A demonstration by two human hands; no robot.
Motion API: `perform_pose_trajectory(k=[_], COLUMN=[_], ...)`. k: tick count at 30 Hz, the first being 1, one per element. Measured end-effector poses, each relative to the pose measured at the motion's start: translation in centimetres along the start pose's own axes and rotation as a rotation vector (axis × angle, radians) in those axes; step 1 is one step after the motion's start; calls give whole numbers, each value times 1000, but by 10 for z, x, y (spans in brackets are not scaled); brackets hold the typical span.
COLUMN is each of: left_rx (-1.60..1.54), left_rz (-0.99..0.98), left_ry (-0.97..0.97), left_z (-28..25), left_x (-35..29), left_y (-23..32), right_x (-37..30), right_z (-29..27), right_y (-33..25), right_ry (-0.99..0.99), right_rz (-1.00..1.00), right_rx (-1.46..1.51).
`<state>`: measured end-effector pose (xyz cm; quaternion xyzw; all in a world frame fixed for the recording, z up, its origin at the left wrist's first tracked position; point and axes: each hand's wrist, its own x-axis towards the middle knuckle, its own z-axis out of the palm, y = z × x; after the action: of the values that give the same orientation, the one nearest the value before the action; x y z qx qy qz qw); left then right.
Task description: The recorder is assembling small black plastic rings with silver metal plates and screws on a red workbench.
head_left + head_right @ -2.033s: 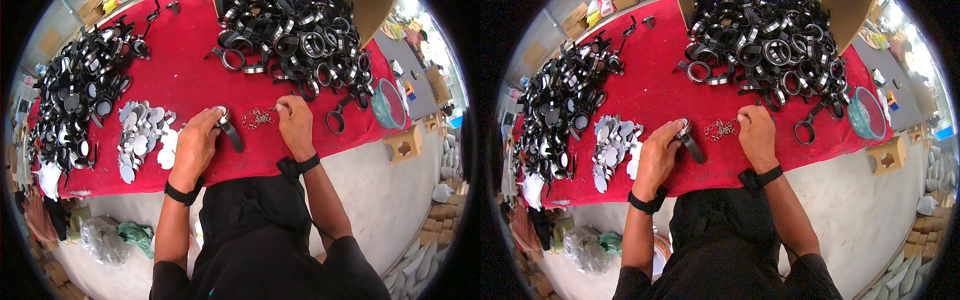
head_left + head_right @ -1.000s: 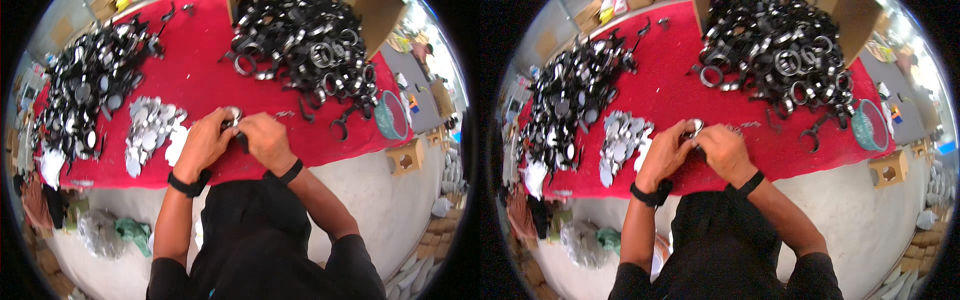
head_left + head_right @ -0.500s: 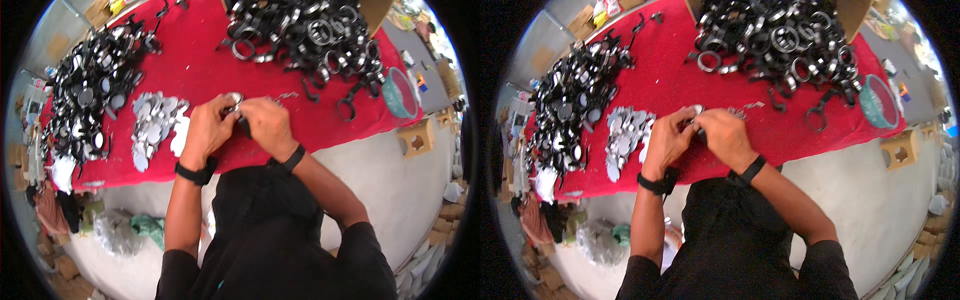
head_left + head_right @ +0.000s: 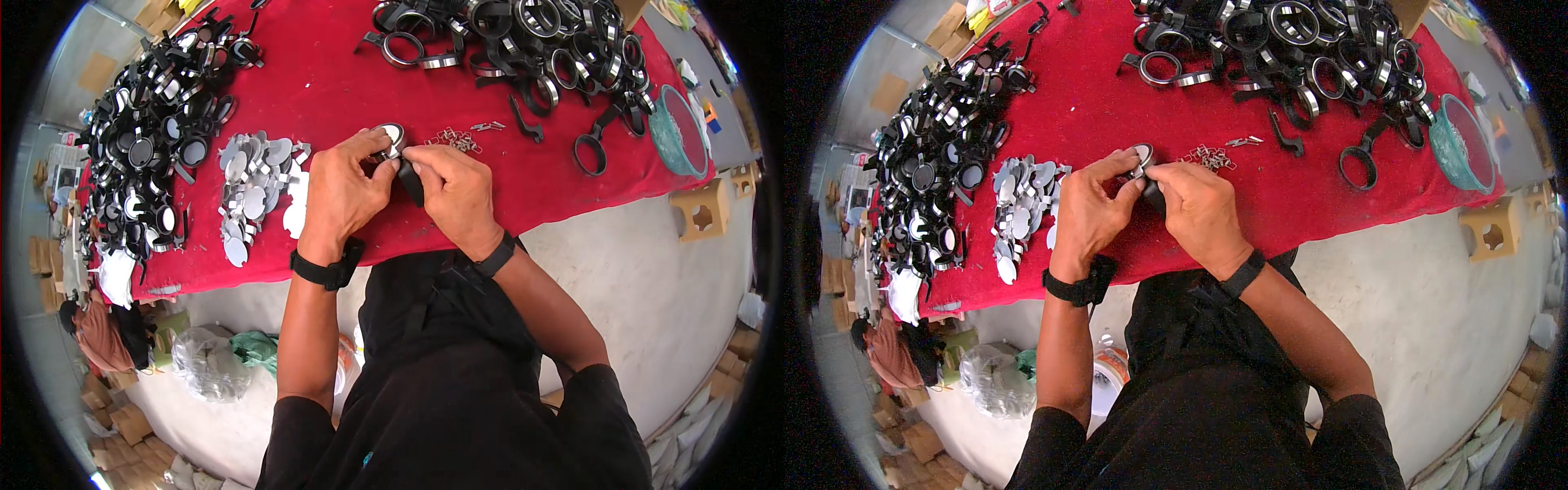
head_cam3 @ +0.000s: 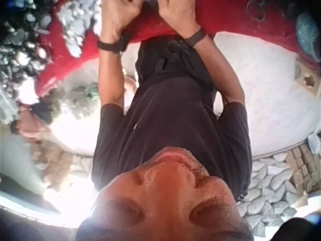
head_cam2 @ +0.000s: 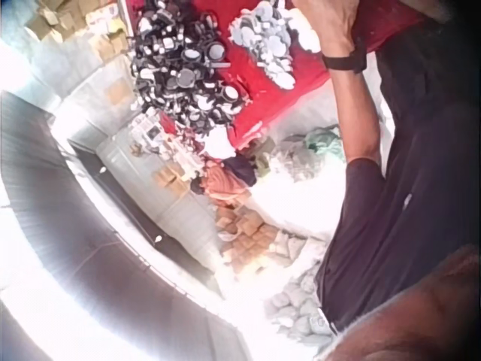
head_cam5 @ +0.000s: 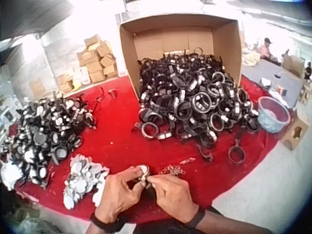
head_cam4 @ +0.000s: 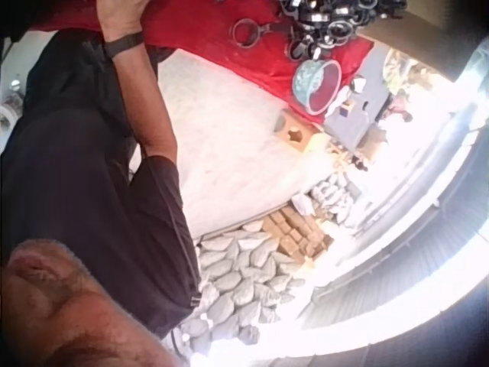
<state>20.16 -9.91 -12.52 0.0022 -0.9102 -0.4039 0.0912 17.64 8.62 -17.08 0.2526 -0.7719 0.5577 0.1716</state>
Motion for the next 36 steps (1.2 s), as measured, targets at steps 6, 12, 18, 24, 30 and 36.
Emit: perform_pose_trajectory(k=[6, 12, 18, 24, 30, 36], left_rx=[64, -25, -91, -92, 6, 100], left_rz=[65, 41, 23, 41, 46, 107], left_ry=[35, -2, -95, -134, -19, 27], left_z=[2, 2, -7, -8, -3, 3], left_x=[0, 3, 9, 13, 3, 6], left_y=[-1, -11, -17, -24, -4, -4], right_x=[-4, -7, 23, 39, 29, 28], right_z=[-2, 1, -8, -14, -5, -9], right_y=[1, 5, 12, 14, 14, 17], right_ry=[-54, -13, -157, -334, -228, -250], right_rz=[-206, -80, -134, -209, -206, -179], right_rx=[-150, -73, 58, -120, -123, -126])
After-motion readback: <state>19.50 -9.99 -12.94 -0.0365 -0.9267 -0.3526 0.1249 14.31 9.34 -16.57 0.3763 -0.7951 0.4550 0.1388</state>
